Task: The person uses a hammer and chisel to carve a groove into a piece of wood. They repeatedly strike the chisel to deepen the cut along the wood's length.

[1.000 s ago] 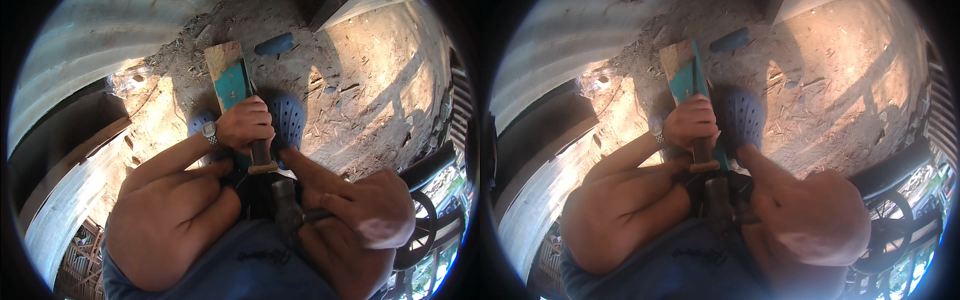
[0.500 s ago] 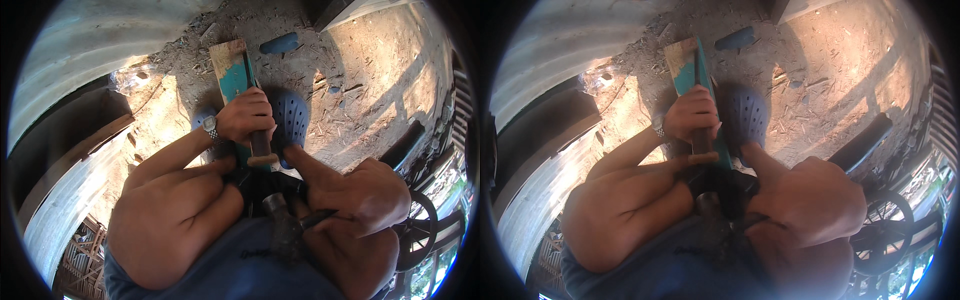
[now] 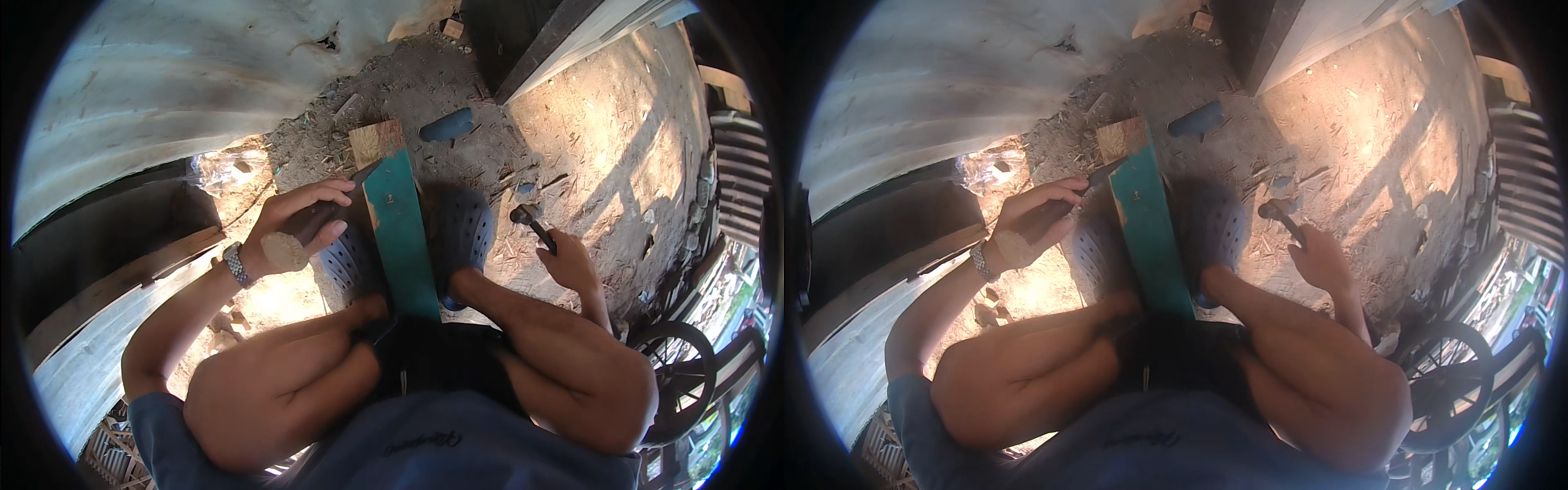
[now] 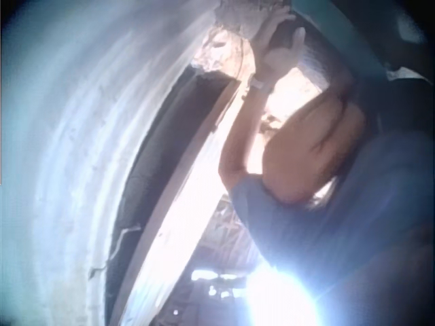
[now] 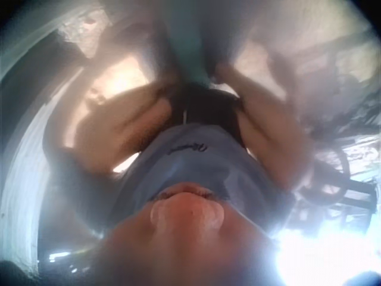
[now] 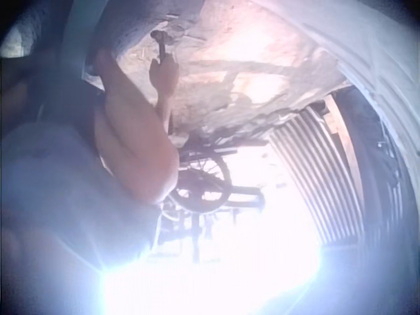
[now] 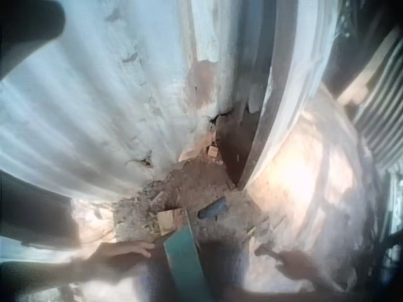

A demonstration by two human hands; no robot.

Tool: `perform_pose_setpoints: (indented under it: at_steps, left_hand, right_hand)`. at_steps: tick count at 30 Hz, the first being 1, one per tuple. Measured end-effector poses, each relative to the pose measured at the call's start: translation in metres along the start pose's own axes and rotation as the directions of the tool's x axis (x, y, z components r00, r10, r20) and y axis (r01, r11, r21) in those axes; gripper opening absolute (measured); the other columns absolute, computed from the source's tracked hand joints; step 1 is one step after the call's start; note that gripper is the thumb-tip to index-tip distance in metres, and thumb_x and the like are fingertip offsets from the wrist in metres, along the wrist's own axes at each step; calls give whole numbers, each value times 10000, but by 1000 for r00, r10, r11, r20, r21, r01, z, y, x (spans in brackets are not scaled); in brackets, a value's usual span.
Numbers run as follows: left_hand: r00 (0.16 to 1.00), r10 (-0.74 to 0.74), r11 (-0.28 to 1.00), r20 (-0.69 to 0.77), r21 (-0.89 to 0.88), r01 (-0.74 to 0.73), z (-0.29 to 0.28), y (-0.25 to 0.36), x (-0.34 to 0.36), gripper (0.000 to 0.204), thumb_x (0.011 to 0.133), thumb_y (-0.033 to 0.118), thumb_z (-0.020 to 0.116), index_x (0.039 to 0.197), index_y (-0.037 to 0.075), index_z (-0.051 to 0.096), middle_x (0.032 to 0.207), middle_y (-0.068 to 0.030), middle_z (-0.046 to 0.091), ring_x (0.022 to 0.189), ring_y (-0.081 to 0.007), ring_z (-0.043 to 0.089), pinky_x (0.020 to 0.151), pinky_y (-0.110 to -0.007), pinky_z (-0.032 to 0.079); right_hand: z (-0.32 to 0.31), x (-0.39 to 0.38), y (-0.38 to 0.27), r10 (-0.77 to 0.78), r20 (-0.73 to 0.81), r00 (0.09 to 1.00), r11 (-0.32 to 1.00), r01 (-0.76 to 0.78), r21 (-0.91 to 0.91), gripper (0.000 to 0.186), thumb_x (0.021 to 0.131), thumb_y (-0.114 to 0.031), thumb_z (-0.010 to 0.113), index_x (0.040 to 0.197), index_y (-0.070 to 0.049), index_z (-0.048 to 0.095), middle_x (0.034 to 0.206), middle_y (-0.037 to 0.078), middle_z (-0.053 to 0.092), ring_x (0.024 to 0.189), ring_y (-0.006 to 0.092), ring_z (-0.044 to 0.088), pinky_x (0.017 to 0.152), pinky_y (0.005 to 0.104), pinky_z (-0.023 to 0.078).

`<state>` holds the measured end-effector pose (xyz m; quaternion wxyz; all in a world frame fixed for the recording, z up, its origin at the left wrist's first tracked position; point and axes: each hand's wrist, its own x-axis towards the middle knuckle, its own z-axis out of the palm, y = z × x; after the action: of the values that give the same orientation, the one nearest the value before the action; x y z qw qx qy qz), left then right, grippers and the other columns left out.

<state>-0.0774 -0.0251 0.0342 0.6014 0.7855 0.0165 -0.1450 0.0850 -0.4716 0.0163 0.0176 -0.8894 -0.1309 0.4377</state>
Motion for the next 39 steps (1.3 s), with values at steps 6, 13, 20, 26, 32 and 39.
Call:
perform_pose_setpoints:
  at_steps: [6,13,20,26,32,39]
  left_hand:
    - [964,264,945,-23,208,-254,11,-4,-10,321,816,-51,772,1096,68,667,1320,-136,660,1364,-358,562,1084,-412,529]
    - [884,448,811,135,355,-465,58,-23,10,311,801,40,774,1087,62,655,1354,-118,619,1405,-418,498,1026,-446,567]
    - [893,451,823,10,382,-420,63,-14,21,293,812,110,774,1073,93,642,1239,-84,637,1343,-389,558,911,-406,628]
    - [867,498,795,32,382,-471,54,-10,20,246,843,119,728,1074,80,652,1193,-72,650,1274,-391,609,895,-400,630]
    - [889,458,799,20,428,-421,60,-10,32,275,805,106,788,1060,75,688,1222,-87,669,1317,-420,574,878,-429,628]
    - [865,501,721,-11,557,-411,59,2,29,226,840,146,717,1061,115,688,1141,-28,665,1260,-374,619,948,-391,629]
  right_hand:
    - [66,1,19,191,15,982,851,-173,496,290,943,-314,744,911,-33,677,636,19,544,518,114,506,488,322,397]
    - [61,27,-12,193,246,950,761,-303,574,298,966,-319,737,928,-49,616,621,-12,518,484,78,479,417,273,348]
    - [90,40,4,179,293,939,858,-295,421,383,939,-374,764,844,-46,591,606,7,532,461,124,514,450,320,429]
    - [125,51,23,131,371,919,814,-313,490,392,952,-315,759,755,-45,555,582,20,535,468,130,542,438,334,450]
    - [119,64,27,259,519,814,724,-520,454,378,949,-344,738,803,-20,608,613,36,542,482,147,535,465,342,462]
    - [121,68,31,261,555,790,679,-559,475,334,953,-309,718,860,-4,620,618,28,514,457,133,485,437,325,410]
